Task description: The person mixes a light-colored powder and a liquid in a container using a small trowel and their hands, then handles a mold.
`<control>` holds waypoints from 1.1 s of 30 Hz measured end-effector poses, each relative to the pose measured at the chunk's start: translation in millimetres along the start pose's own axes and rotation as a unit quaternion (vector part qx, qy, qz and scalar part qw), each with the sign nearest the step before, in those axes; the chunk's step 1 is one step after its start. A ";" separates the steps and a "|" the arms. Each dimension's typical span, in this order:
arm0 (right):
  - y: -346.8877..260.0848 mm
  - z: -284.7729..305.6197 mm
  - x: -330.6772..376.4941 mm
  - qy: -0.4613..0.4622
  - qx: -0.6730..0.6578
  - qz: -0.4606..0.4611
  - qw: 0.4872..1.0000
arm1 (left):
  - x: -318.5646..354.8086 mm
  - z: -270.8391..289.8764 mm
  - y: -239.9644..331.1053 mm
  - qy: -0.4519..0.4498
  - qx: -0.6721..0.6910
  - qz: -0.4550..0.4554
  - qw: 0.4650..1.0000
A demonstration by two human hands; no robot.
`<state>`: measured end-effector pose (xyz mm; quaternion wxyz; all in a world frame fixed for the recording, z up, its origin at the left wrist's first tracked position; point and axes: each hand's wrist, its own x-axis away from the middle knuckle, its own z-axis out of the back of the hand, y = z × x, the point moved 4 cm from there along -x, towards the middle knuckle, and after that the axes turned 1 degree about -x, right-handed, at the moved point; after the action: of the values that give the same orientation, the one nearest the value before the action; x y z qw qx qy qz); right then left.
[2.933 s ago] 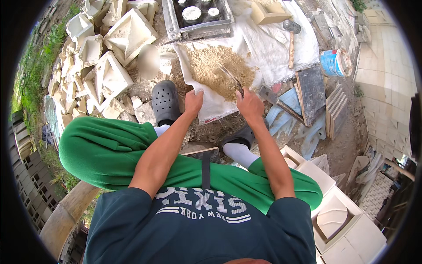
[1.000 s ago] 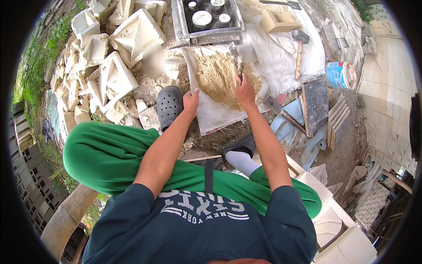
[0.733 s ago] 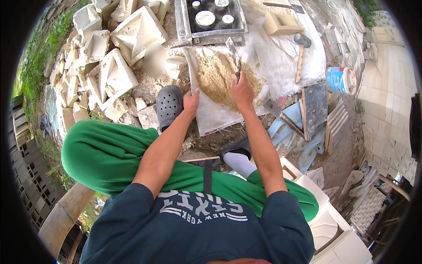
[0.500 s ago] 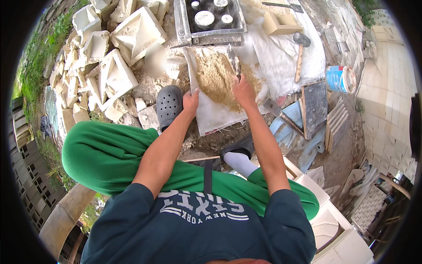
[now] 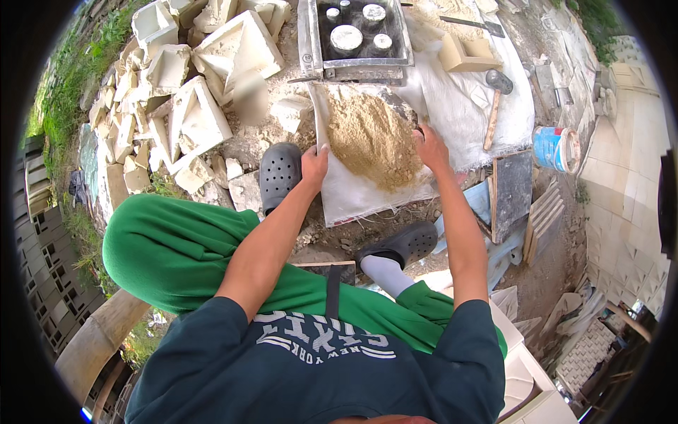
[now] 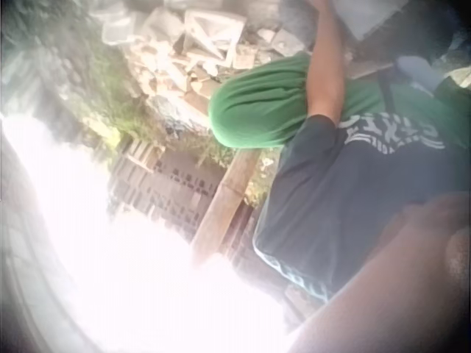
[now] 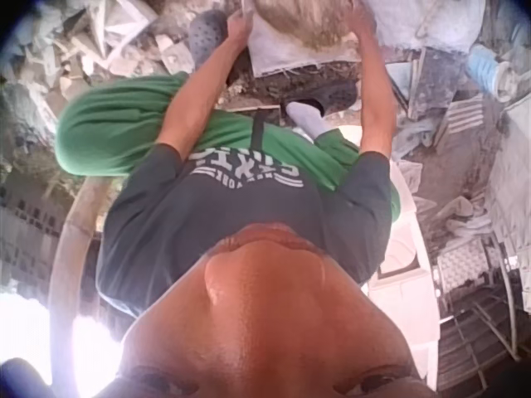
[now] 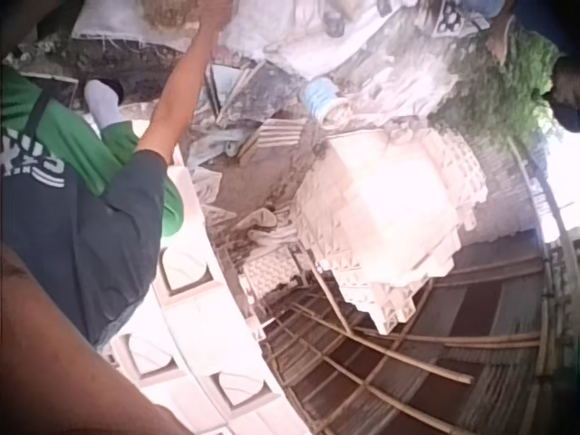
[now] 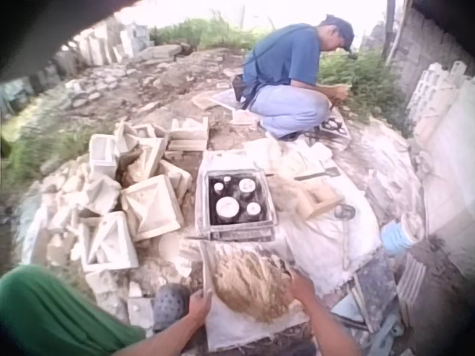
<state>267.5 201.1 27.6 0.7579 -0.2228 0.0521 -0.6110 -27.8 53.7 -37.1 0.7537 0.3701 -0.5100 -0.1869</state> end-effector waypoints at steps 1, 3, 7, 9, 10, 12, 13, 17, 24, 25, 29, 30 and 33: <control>-1.5 2.3 -8.7 -0.008 0.031 0.020 0.999 | -0.5 -0.4 -0.6 0.002 0.012 0.010 1.000; -6.3 -3.9 -24.7 0.021 0.029 0.041 0.999 | -3.3 0.6 -1.2 0.006 0.002 0.009 1.000; -22.0 -13.5 -40.5 0.005 0.045 0.097 0.994 | -3.8 -3.4 4.2 0.012 0.043 0.008 0.999; -29.4 -17.7 -37.8 0.010 0.060 0.127 0.990 | -0.8 -2.9 12.4 0.034 0.021 -0.033 0.999; -33.5 -17.8 -34.4 0.015 0.063 0.146 0.987 | 0.5 -1.5 14.4 0.034 0.019 -0.032 0.999; -33.3 -13.7 -29.0 0.022 0.066 0.164 0.984 | 1.4 2.0 18.4 0.043 -0.031 -0.030 0.998; -31.3 -11.2 -26.2 -0.003 0.072 0.200 0.977 | 1.9 1.7 19.6 0.042 -0.032 -0.031 0.998; -36.3 8.3 -35.2 -0.053 0.093 0.231 0.967 | 1.0 3.4 16.6 0.051 -0.037 -0.030 0.998; -70.0 -9.2 -57.6 0.050 0.090 0.162 0.981 | -2.5 -4.4 15.9 0.038 -0.022 -0.043 0.998; -66.2 -11.3 -52.4 0.035 0.075 0.181 0.980 | -1.5 -4.6 16.4 0.037 -0.010 -0.045 0.998; -52.5 -3.1 -27.9 -0.081 0.084 0.251 0.961 | 1.6 3.2 18.8 0.041 -0.011 -0.027 0.999; -53.2 4.1 -26.0 -0.107 0.101 0.245 0.958 | 0.2 4.8 14.8 0.036 -0.007 -0.014 0.999; -64.6 20.6 -37.2 -0.113 0.105 0.246 0.957 | -4.3 3.4 8.2 0.035 0.014 -0.014 0.999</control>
<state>207.1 232.1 64.7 0.9047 -0.1894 -0.0453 -0.3789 -33.3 60.6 -33.0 0.7630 0.3943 -0.4807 -0.1771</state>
